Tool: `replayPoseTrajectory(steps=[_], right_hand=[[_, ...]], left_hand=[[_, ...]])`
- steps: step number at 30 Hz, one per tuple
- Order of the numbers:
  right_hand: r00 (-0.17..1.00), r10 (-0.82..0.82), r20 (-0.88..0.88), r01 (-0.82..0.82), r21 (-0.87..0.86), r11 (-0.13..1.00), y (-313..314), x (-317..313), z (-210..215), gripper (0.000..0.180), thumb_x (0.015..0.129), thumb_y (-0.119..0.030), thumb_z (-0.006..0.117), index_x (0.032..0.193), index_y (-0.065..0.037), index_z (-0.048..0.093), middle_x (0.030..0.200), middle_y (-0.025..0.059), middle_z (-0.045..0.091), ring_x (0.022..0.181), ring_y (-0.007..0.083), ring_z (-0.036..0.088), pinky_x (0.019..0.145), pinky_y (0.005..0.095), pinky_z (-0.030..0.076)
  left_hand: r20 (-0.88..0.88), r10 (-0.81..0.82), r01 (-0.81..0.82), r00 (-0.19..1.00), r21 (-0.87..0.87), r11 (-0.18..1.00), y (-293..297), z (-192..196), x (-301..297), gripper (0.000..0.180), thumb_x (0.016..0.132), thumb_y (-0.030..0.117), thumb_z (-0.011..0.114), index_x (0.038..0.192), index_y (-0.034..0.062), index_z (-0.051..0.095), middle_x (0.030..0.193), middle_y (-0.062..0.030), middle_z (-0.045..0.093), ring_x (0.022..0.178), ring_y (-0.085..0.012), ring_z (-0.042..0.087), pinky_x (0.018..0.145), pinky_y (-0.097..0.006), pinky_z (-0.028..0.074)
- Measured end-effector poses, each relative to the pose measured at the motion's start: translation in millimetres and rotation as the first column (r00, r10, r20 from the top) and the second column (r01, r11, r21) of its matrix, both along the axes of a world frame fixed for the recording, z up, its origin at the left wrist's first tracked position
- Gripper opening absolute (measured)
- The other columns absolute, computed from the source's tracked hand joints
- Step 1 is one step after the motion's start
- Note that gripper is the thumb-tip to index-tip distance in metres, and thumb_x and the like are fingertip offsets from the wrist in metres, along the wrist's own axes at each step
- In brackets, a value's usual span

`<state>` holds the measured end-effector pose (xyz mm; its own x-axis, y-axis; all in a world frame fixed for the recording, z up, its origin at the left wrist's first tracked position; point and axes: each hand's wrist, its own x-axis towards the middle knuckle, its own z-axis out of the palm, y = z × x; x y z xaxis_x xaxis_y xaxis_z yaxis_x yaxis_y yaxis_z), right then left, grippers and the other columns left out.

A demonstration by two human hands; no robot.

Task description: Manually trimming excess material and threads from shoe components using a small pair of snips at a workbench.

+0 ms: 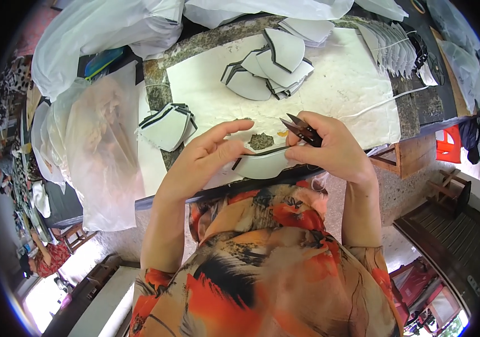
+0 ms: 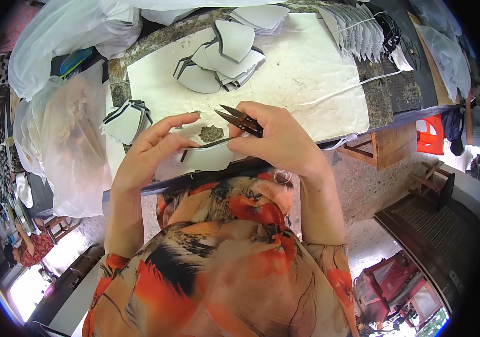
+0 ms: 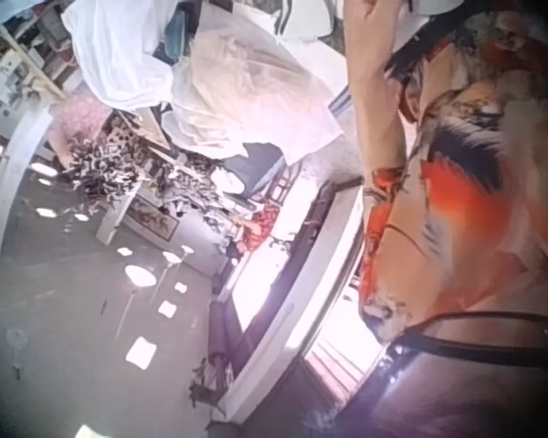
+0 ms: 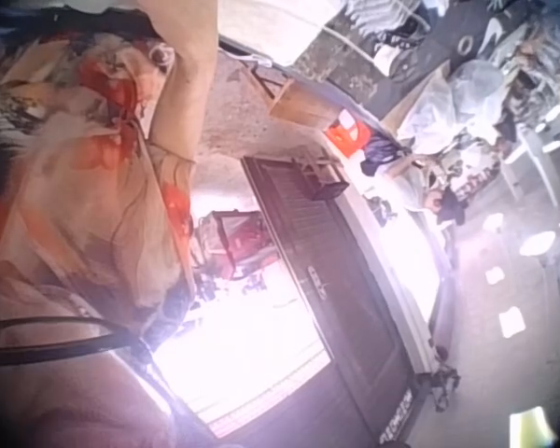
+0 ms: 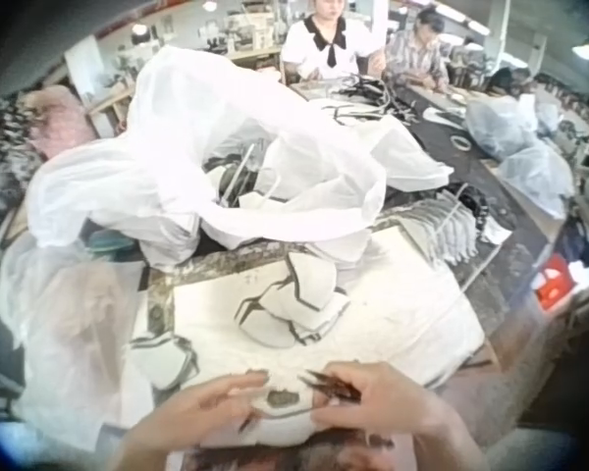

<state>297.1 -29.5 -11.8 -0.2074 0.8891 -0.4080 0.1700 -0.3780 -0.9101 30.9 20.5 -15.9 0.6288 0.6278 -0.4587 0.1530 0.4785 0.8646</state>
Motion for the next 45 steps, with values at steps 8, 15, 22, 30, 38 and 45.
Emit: replayPoseTrajectory(steps=[8,15,22,30,38,45], right_hand=[[0.998,-0.001,0.07,-0.016,0.241,0.97,-0.6,-2.6,-8.4,0.018,0.089,-0.01,0.071,0.103,0.0,0.066,0.093,0.0046,0.066,0.077,0.0106,0.056,0.069,0.0274,0.046],[0.948,-0.259,0.182,0.079,0.658,0.749,-30.5,15.5,13.9,0.023,0.097,-0.003,0.059,0.118,-0.001,0.068,0.126,0.0088,0.066,0.11,0.0211,0.066,0.088,0.0315,0.053],[0.948,0.009,0.32,-0.09,0.238,0.967,-38.5,-14.1,-0.6,0.024,0.105,-0.022,0.052,0.112,-0.003,0.066,0.104,0.0178,0.069,0.097,0.0363,0.065,0.086,0.0396,0.052],[0.991,-0.133,-0.001,0.133,0.049,0.99,-23.1,-32.8,-8.9,0.038,0.11,-0.032,0.046,0.112,0.0,0.064,0.103,0.0205,0.066,0.098,0.0368,0.062,0.087,0.0405,0.048],[0.97,-0.149,-0.19,0.124,-0.135,0.983,-23.8,-41.1,-19.6,0.04,0.111,-0.033,0.045,0.108,0.002,0.066,0.09,0.0069,0.06,0.084,0.0153,0.051,0.079,0.0294,0.045],[0.921,-0.223,-0.319,0.16,-0.211,0.964,-24.6,-46.0,-20.1,0.039,0.112,-0.033,0.046,0.102,-0.001,0.065,0.088,-0.0005,0.056,0.083,0.0099,0.048,0.075,0.0264,0.043]], left_hand=[[-0.294,-0.128,0.193,0.947,0.201,0.96,1.1,5.7,41.3,0.022,0.09,0.017,0.078,0.102,-0.0004,0.071,0.074,0.0043,0.062,0.069,-0.005,0.052,0.062,-0.023,0.043],[-0.105,-0.049,0.037,0.993,-0.113,0.993,7.0,-5.1,27.5,0.018,0.093,0.012,0.074,0.107,0.0024,0.067,0.079,0.0084,0.06,0.069,0.0006,0.049,0.06,-0.019,0.039],[-0.019,0.039,-0.043,0.999,-0.255,0.966,4.3,2.5,19.8,0.021,0.097,0.01,0.069,0.117,0.0019,0.066,0.092,0.0029,0.069,0.078,-0.0022,0.061,0.069,-0.019,0.049],[0.045,0.054,-0.038,0.998,-0.299,0.953,-0.1,-3.5,13.2,0.027,0.098,0.009,0.068,0.124,0.0025,0.064,0.095,0.0011,0.069,0.08,-0.0038,0.063,0.071,-0.02,0.051],[0.016,0.034,-0.03,0.999,-0.242,0.97,-2.8,-8.4,12.0,0.027,0.099,0.008,0.066,0.125,0.0024,0.062,0.096,0.0003,0.068,0.08,-0.0042,0.062,0.071,-0.02,0.051],[-0.026,0.009,-0.013,1.0,-0.169,0.985,-3.2,-3.6,12.7,0.025,0.099,0.012,0.066,0.122,0.0025,0.065,0.088,0.0063,0.062,0.077,-0.0007,0.053,0.068,-0.019,0.043]])
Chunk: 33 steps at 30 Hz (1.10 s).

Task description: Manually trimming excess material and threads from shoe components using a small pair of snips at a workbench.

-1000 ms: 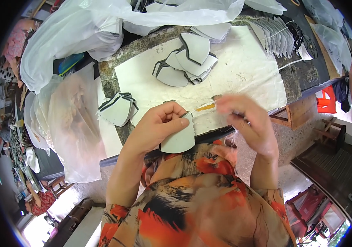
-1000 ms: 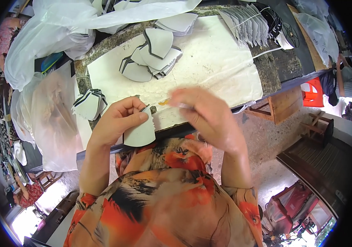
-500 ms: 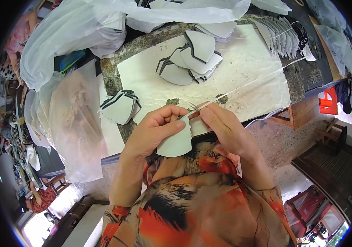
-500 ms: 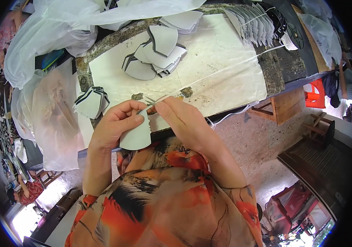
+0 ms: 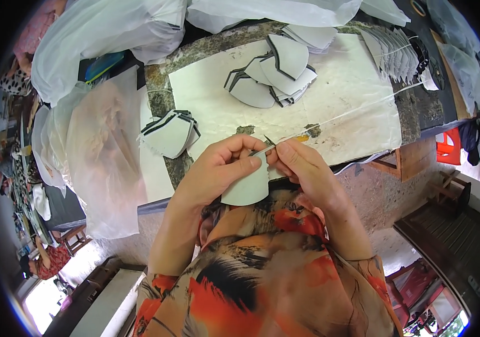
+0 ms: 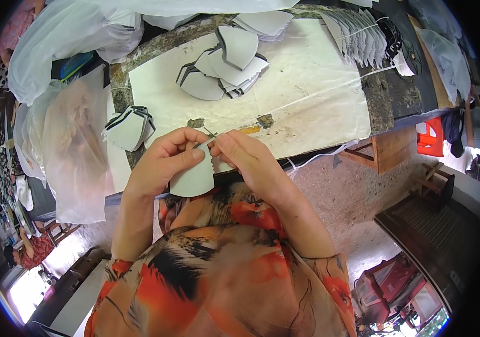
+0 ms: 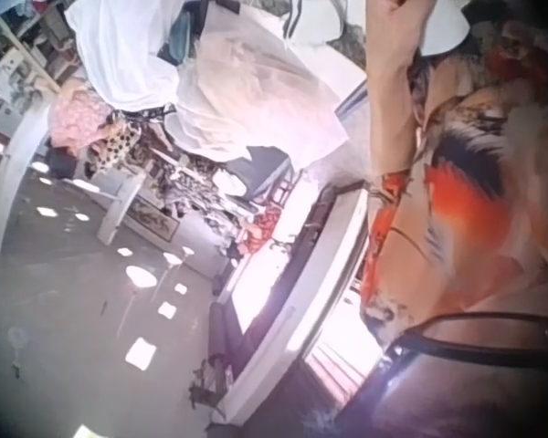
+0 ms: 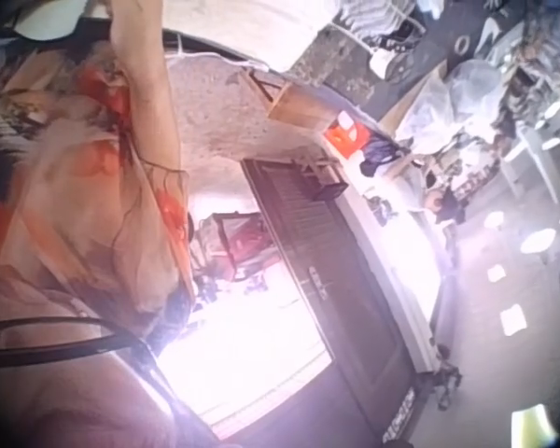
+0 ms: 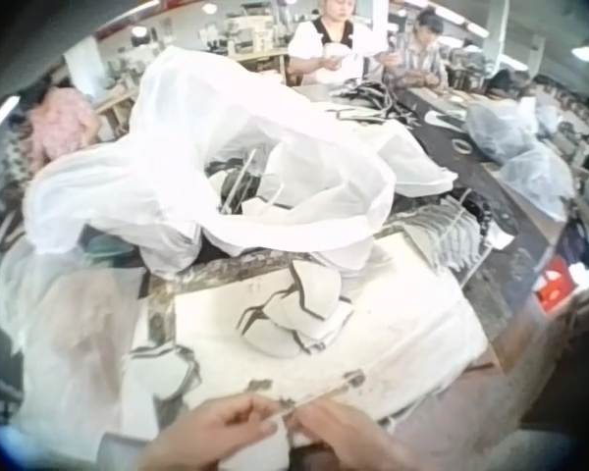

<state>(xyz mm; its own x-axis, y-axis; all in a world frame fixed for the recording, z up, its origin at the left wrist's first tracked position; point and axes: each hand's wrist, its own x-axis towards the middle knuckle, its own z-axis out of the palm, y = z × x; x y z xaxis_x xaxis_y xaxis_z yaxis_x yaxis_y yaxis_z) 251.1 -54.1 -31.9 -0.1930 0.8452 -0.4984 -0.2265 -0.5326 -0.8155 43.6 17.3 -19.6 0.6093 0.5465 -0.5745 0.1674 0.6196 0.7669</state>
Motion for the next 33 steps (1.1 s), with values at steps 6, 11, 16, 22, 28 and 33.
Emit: replayPoseTrajectory(steps=[6,11,16,22,28,33], right_hand=[[1.0,0.002,0.003,-0.002,0.007,1.0,-4.0,-6.8,-1.5,0.038,0.112,-0.034,0.046,0.101,-0.002,0.063,0.089,-0.0013,0.055,0.083,0.0084,0.046,0.076,0.0241,0.041],[0.996,0.058,0.062,-0.066,0.128,0.99,-3.3,-10.9,2.2,0.038,0.112,-0.034,0.045,0.107,0.0,0.061,0.093,0.0015,0.057,0.089,0.0102,0.05,0.084,0.0258,0.043],[0.998,0.042,0.043,-0.047,0.105,0.993,-2.9,-13.3,-1.5,0.038,0.112,-0.034,0.045,0.105,0.0,0.061,0.094,0.0024,0.058,0.091,0.011,0.052,0.085,0.0269,0.044],[0.998,0.041,-0.051,-0.039,0.038,0.999,-1.9,-10.9,-4.3,0.038,0.112,-0.034,0.045,0.103,-0.001,0.062,0.095,0.0003,0.058,0.091,0.0097,0.051,0.084,0.0264,0.044],[0.994,0.073,-0.085,-0.069,0.043,0.997,0.3,-13.1,6.2,0.036,0.112,-0.034,0.044,0.104,-0.004,0.062,0.093,-0.0014,0.056,0.086,0.0083,0.048,0.08,0.0248,0.042],[0.983,0.113,-0.146,-0.11,0.026,0.994,-2.0,-9.8,-5.9,0.035,0.111,-0.037,0.045,0.1,-0.008,0.06,0.085,-0.0053,0.049,0.076,0.0054,0.039,0.069,0.0223,0.034]], left_hand=[[0.014,0.031,-0.031,0.999,0.035,0.999,-1.8,-5.8,-5.2,0.023,0.099,0.012,0.066,0.12,0.0035,0.066,0.086,0.0065,0.062,0.077,-0.0008,0.054,0.069,-0.019,0.044],[0.033,0.068,-0.068,0.997,0.008,0.998,-3.4,-2.2,-7.1,0.021,0.099,0.012,0.066,0.119,0.0041,0.067,0.085,0.0064,0.062,0.076,-0.0008,0.054,0.068,-0.02,0.044],[0.039,0.048,-0.049,0.998,0.025,0.998,-5.0,-4.7,-10.1,0.022,0.1,0.012,0.066,0.12,0.004,0.066,0.085,0.0068,0.061,0.076,-0.0005,0.055,0.068,-0.019,0.044],[0.053,0.023,-0.023,0.998,0.008,1.0,-2.5,-1.3,-12.5,0.022,0.098,0.011,0.068,0.119,0.0032,0.064,0.096,0.0024,0.067,0.085,-0.0041,0.062,0.075,-0.02,0.05],[0.056,0.026,-0.026,0.998,0.001,1.0,-1.6,-5.6,-16.5,0.02,0.099,0.01,0.068,0.118,0.0035,0.064,0.098,0.0016,0.068,0.086,-0.0045,0.063,0.077,-0.021,0.05],[0.14,0.024,-0.02,0.99,-0.03,0.999,-0.8,-6.6,-17.6,0.018,0.099,0.009,0.067,0.115,0.0038,0.064,0.1,0.0007,0.069,0.089,-0.0049,0.063,0.078,-0.021,0.05]])
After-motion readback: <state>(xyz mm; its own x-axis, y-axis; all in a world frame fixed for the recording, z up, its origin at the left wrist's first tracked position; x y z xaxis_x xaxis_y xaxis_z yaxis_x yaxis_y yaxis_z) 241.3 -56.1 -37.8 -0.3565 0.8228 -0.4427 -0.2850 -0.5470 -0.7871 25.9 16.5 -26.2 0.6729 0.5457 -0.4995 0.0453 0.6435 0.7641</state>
